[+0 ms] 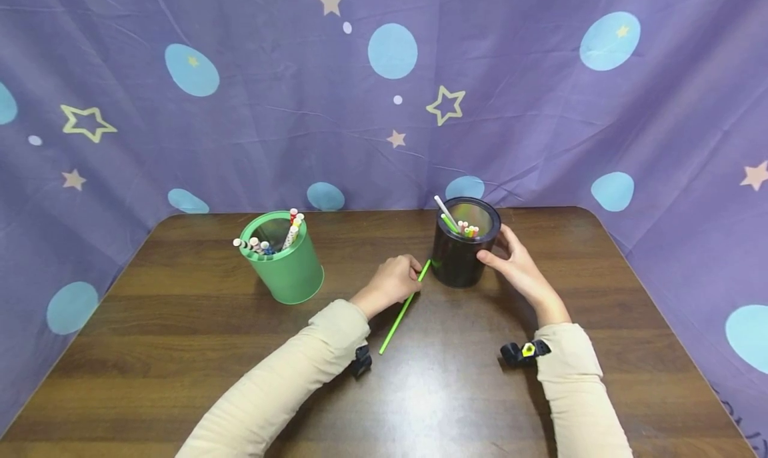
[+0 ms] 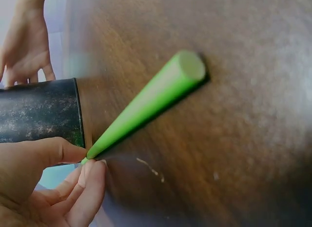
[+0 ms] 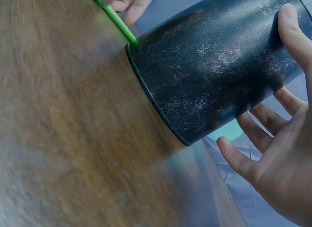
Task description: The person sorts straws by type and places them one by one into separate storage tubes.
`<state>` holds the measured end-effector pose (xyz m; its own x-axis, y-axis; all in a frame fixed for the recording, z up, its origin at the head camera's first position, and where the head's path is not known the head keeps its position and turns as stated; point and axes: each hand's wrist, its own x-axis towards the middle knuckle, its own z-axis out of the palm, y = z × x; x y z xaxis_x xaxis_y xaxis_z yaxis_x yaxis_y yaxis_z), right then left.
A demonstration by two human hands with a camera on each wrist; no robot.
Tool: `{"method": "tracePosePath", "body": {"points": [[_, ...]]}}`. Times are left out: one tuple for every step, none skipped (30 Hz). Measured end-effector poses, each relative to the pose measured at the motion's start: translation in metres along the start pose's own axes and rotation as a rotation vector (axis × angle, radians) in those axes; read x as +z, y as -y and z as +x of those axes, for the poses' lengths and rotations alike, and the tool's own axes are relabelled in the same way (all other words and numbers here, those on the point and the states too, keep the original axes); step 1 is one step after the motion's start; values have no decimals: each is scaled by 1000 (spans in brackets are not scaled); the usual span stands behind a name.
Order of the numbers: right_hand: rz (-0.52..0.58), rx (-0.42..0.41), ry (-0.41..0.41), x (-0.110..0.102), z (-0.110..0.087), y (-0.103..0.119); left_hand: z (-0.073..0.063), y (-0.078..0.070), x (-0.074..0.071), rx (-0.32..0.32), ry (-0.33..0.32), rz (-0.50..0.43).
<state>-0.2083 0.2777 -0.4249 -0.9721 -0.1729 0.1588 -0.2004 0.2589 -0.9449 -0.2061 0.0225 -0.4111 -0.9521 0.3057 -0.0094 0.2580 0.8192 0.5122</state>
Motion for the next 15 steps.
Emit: {"method": "tracePosePath", "body": {"points": [[-1,1,0,0,0,0,0,0,0,-3,4,2],[-4,0,0,0,0,0,0,0,-1,-5,9,2],[-4,0,0,-1,0,0,0,0,-1,-10,17,-2],[-6,0,-1,-1,-1,0,0,-1,-1,-14,25,-13],[-6,-1,-1,-1,-1,-1,-1,-1,-1,-17,31,-16],[-3,-2,0,-1,-1,-1,-1,-1,-2,-20,38,-23],[1,-1,1,-1,-1,-2,-1,-1,-2,-25,44,-32],[2,-2,1,-1,-1,-2,0,-1,-2,-27,49,-37],[5,-1,2,-1,-1,-2,0,0,-2,-28,52,-44],[24,-11,-3,-2,0,-6,0,0,-2,-29,51,-48],[27,-9,-2,-2,0,-6,0,0,-2,-29,50,-44],[26,-8,-1,-2,0,-6,1,0,-2,-30,52,-47],[24,-4,-1,-2,0,-6,1,0,-2,-30,52,-48],[23,-4,-1,-2,0,-5,1,0,-2,-29,52,-48],[23,-5,1,-2,0,-5,1,0,-3,-30,53,-49]]}}
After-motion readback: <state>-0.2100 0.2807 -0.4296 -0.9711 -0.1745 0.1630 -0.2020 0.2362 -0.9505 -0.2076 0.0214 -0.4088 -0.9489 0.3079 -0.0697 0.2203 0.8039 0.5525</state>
